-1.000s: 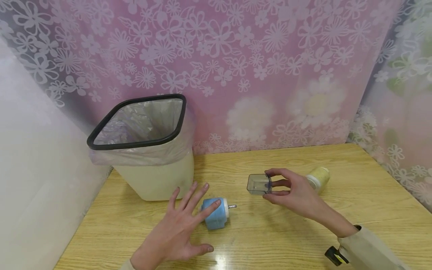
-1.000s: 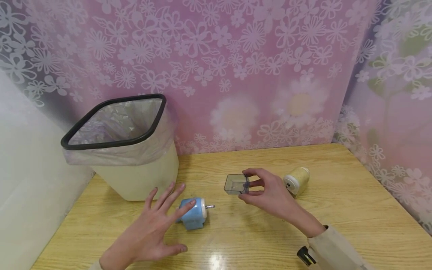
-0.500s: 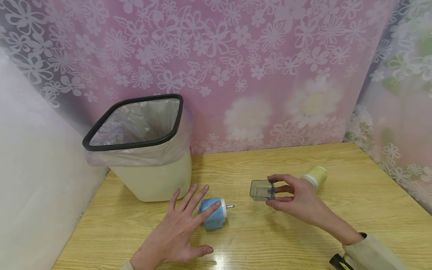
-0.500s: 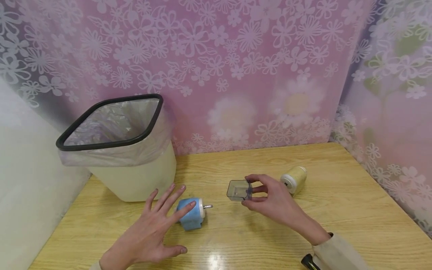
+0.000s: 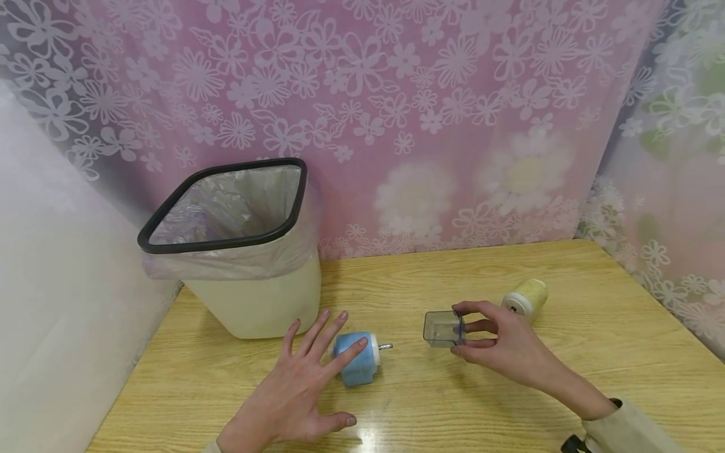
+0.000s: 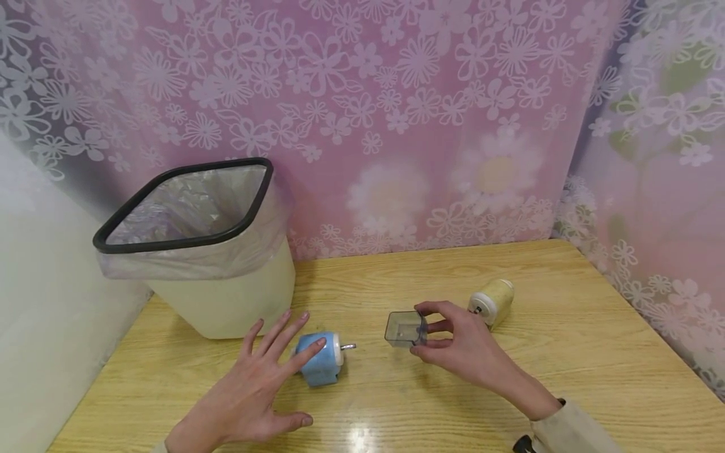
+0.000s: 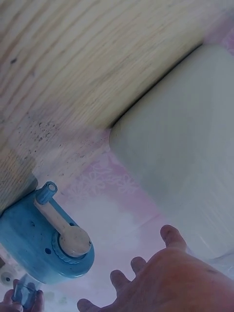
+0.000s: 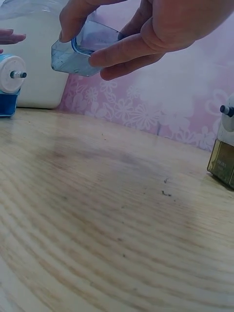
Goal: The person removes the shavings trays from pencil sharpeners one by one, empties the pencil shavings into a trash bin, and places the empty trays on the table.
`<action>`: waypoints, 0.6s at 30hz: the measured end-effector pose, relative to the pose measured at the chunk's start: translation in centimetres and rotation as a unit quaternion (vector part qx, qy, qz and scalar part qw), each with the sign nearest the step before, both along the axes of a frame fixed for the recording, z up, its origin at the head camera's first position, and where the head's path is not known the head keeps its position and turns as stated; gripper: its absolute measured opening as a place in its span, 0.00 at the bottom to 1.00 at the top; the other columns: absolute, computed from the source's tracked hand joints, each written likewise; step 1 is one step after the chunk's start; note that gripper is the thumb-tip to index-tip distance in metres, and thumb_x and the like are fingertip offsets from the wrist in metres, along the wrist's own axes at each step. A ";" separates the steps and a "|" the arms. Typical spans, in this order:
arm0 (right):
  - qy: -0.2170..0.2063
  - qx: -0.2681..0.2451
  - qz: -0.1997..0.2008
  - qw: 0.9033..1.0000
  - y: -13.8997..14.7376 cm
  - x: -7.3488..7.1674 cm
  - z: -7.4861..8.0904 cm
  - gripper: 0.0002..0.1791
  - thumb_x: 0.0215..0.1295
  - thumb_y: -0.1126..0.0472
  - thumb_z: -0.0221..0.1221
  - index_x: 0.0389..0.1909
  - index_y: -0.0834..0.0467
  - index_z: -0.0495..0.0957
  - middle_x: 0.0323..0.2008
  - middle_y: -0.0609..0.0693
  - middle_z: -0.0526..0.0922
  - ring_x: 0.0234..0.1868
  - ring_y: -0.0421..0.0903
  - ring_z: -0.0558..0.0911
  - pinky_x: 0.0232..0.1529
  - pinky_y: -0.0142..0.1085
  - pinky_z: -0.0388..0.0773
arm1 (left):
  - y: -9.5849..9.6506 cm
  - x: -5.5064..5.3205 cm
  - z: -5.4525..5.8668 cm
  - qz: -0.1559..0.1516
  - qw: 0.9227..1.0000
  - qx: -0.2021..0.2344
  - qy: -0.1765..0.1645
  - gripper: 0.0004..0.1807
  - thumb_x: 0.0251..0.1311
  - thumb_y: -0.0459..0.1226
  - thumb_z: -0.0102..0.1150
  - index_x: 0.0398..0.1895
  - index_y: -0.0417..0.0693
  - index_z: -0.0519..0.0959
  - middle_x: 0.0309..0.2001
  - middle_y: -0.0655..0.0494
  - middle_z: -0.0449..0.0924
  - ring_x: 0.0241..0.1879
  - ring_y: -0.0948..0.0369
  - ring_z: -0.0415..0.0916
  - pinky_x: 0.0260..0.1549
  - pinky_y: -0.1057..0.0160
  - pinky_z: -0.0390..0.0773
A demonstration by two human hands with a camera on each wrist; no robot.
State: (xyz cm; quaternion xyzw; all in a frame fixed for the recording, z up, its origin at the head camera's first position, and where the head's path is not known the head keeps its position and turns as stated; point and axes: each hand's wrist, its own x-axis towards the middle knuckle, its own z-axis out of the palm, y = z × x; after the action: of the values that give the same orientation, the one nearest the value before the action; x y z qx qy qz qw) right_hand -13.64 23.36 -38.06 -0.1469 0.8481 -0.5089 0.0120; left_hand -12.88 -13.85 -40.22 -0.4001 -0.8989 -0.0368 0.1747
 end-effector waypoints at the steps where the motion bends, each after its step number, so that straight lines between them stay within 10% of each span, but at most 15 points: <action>1: 0.000 -0.001 0.003 1.000 0.0 0.0 -0.1 0.34 0.58 0.59 0.74 0.65 0.60 0.74 0.61 0.65 0.76 0.54 0.58 0.86 0.42 0.34 0.87 | -0.1 0.0 0.0 0.003 1.000 0.000 -0.001 0.61 0.48 0.72 0.64 0.83 0.70 0.47 0.85 0.50 0.39 0.82 0.42 0.47 0.65 0.28 0.57; 18: -0.024 0.004 0.086 0.996 -1.5 -1.0 -2.2 0.36 0.56 0.61 0.74 0.64 0.66 0.72 0.62 0.67 0.76 0.53 0.60 0.86 0.43 0.31 0.86 | -2.2 0.5 -0.6 0.049 0.999 0.003 -0.010 0.61 0.45 0.74 0.65 0.82 0.73 0.50 0.84 0.50 0.44 0.81 0.44 0.48 0.65 0.29 0.58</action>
State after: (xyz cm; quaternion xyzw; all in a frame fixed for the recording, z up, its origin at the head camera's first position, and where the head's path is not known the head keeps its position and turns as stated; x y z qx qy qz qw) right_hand -14.65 21.86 -40.21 -0.2069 0.8340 -0.5058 0.0765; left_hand -12.39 -16.00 -40.80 -0.3543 -0.9191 -0.0349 0.1685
